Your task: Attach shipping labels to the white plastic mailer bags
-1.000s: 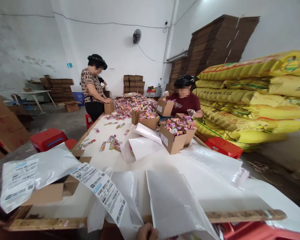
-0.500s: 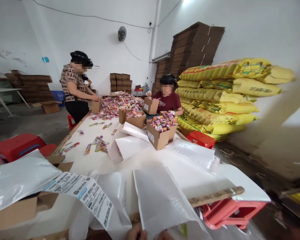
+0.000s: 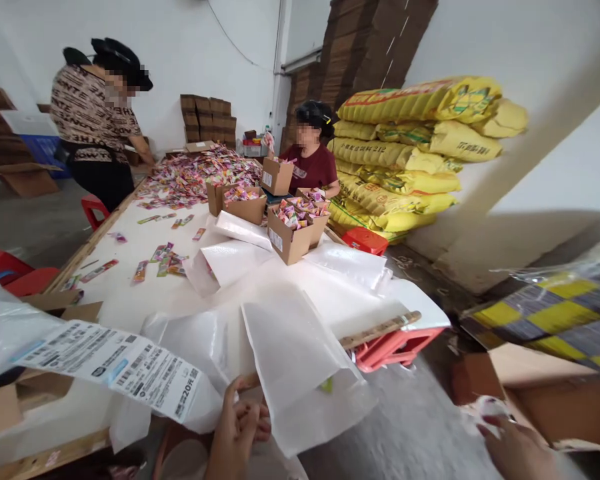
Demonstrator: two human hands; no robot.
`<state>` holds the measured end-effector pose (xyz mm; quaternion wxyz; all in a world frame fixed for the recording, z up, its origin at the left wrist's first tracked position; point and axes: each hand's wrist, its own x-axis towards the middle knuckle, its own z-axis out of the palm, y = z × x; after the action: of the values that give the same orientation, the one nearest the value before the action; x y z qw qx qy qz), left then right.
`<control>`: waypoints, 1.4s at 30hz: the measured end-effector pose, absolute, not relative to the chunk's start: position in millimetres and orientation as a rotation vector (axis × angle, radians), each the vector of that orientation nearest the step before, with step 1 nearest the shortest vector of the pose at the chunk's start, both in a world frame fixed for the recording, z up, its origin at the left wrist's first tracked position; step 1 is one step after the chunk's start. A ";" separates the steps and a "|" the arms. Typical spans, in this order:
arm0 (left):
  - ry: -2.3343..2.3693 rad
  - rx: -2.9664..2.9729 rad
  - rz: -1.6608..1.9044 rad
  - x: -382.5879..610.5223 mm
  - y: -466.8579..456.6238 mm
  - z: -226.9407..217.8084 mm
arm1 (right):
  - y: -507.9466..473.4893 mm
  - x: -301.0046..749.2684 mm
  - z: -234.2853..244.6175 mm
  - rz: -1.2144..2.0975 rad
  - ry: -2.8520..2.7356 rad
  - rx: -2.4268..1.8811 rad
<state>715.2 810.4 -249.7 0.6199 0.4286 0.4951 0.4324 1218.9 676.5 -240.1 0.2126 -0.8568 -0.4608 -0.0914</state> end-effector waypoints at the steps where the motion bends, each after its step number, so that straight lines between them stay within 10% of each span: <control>1: 1.130 1.186 1.013 712.7 811.1 -246.2 | 687.2 1200.8 -244.5 -0.342 -1.325 -2.377; 9: 0.671 2.904 0.691 700.3 851.4 -247.0 | 787.4 1050.3 -228.8 -0.039 -2.297 -1.725; 31: 1.709 1.918 0.507 705.5 849.2 -231.0 | 814.7 997.4 -228.0 0.840 -1.092 -1.969; 38: 1.552 2.074 1.314 643.6 824.1 -227.0 | 828.2 937.2 -221.7 1.400 -0.227 -1.492; 42: 1.862 1.189 1.781 598.9 836.1 -208.6 | 834.4 871.0 -235.6 1.430 -0.075 -1.207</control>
<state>598.9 836.1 -208.6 0.1514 0.4140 0.6487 0.6204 871.0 834.4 -235.6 0.5929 -0.5190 -0.0324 0.6149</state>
